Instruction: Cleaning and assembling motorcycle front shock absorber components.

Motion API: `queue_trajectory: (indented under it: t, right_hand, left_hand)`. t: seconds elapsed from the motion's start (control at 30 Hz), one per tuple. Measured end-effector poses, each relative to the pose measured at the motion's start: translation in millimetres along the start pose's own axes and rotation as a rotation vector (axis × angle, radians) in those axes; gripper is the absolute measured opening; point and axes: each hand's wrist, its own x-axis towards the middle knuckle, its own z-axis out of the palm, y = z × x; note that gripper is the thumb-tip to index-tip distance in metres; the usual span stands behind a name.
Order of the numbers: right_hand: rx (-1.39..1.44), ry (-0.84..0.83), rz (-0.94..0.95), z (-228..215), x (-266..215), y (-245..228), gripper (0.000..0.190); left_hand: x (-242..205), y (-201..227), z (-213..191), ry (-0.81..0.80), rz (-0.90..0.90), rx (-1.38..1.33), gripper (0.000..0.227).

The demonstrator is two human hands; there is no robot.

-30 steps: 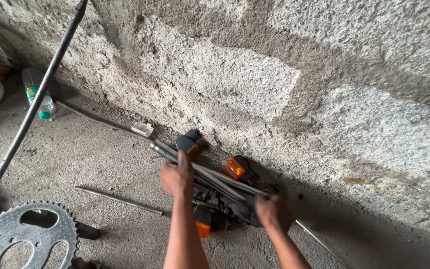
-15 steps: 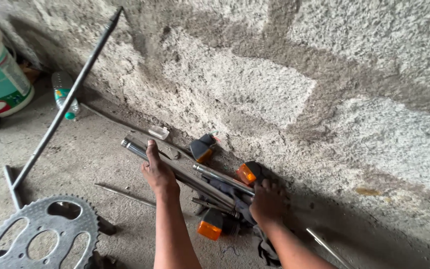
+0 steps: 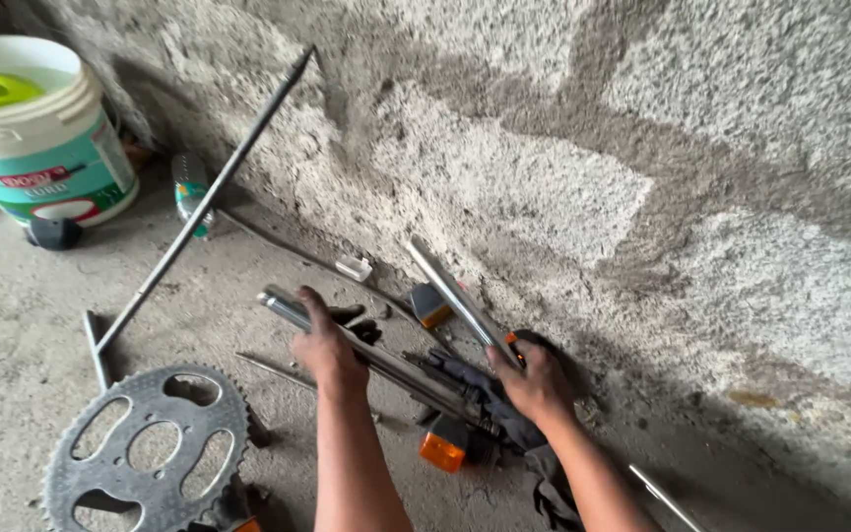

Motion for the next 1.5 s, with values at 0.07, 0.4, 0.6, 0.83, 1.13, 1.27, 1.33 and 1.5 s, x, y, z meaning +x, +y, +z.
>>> queue_trajectory:
  t: [0.07, 0.4, 0.6, 0.83, 1.13, 1.27, 1.33, 1.5]
  right_hand:
    - [0.053, -0.026, 0.018, -16, -1, -45, 0.066]
    - [0.090, -0.267, 0.191, -10, -29, -93, 0.062]
    - [0.150, -0.443, -0.473, 36, -15, -27, 0.052]
    - [-0.238, -0.480, 0.269, -8, 14, -227, 0.036]
    - [-0.097, -0.414, 0.250, 2, 0, -199, 0.062]
    - [-0.079, -0.404, 0.334, 6, -1, -187, 0.051]
    - [-0.070, -0.424, 0.342, -1, -4, -210, 0.043]
    - [-0.273, -0.403, 0.334, -8, 8, -238, 0.045]
  left_hand:
    - [-19, 7, 7, -0.050, -0.024, 0.001, 0.068]
    - [-33, 22, 12, -0.295, -0.035, 0.094, 0.032]
    - [-2, 15, -6, -0.214, 0.096, 0.269, 0.030]
    - [-38, -11, 7, -0.420, 0.080, 0.347, 0.030]
    - [-20, -28, 5, -0.411, 0.392, 0.429, 0.023]
    - [-34, -9, 2, -0.367, 0.182, 0.368, 0.027]
    - [-35, -3, -4, -0.360, 0.085, 0.348, 0.029]
    - [-48, 10, 5, -0.559, 0.064, 0.428, 0.031]
